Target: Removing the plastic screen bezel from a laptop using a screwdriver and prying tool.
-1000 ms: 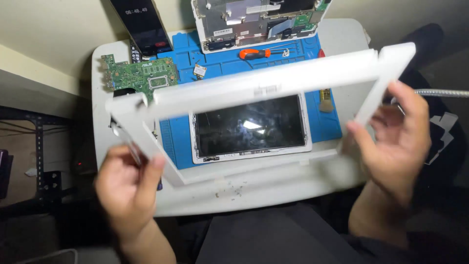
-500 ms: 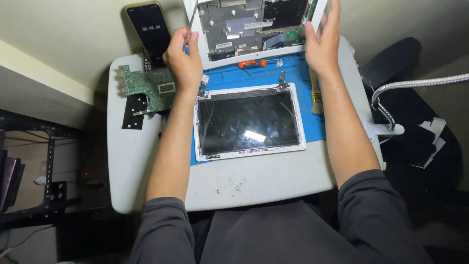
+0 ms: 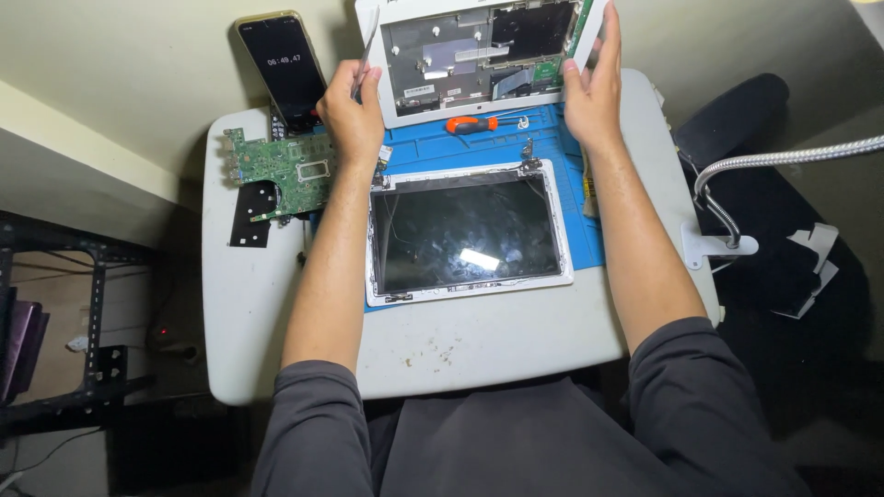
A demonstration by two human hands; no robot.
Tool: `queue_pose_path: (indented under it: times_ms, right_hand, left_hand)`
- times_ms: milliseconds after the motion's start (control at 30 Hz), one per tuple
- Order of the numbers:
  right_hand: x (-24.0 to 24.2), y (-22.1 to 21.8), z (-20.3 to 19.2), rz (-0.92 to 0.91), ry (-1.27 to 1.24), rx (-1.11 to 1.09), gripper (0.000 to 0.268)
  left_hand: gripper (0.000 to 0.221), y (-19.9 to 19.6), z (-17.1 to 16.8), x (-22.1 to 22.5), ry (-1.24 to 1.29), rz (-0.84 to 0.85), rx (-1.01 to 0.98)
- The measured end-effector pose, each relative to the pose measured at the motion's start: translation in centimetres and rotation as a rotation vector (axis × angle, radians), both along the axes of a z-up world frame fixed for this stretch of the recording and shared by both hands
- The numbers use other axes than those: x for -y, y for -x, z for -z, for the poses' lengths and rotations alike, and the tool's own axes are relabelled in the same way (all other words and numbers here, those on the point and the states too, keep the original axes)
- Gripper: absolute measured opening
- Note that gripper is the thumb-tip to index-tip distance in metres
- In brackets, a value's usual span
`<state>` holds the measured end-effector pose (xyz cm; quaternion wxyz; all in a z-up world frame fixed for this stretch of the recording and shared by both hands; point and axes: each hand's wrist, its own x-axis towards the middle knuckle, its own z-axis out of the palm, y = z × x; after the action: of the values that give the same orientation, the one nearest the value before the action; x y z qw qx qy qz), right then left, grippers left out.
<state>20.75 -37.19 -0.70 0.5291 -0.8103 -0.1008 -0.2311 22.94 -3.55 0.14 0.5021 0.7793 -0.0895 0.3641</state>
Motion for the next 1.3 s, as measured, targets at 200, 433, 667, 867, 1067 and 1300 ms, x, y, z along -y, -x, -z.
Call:
queue_pose_path:
  times_ms: [200,433,667,867,1067,1300]
  right_hand:
    - [1.0,-0.4,1.1,-0.029,0.277,-0.037,0.081]
    - [0.1,3.2,-0.6,-0.03,0.22,0.027,0.073]
    - [-2.8,8.6,0.9,0.009,0.157,-0.192,0.05]
    - [-3.2,10.1,1.2,-0.001,0.161,-0.158,0.061]
    - [-3.8,10.4,0.8,0.094,0.051,-0.127,0.055]
    - [-3.6,10.2,1.2,0.218,-0.002,-0.049,0.051]
  left_hand:
    - [0.007,-0.2,0.1,0.0,-0.033,-0.001,-0.085]
    - [0.031,1.9,-0.1,-0.4,-0.115,-0.134,-0.019]
    - [0.018,5.5,1.9,1.4,-0.516,0.321,-0.123]
    - [0.014,4.0,4.8,5.9,-0.695,0.48,-0.234]
    - [0.006,1.7,6.7,11.0,-0.909,0.409,-0.19]
    - [0.018,1.2,7.5,14.7,-1.042,0.124,0.087]
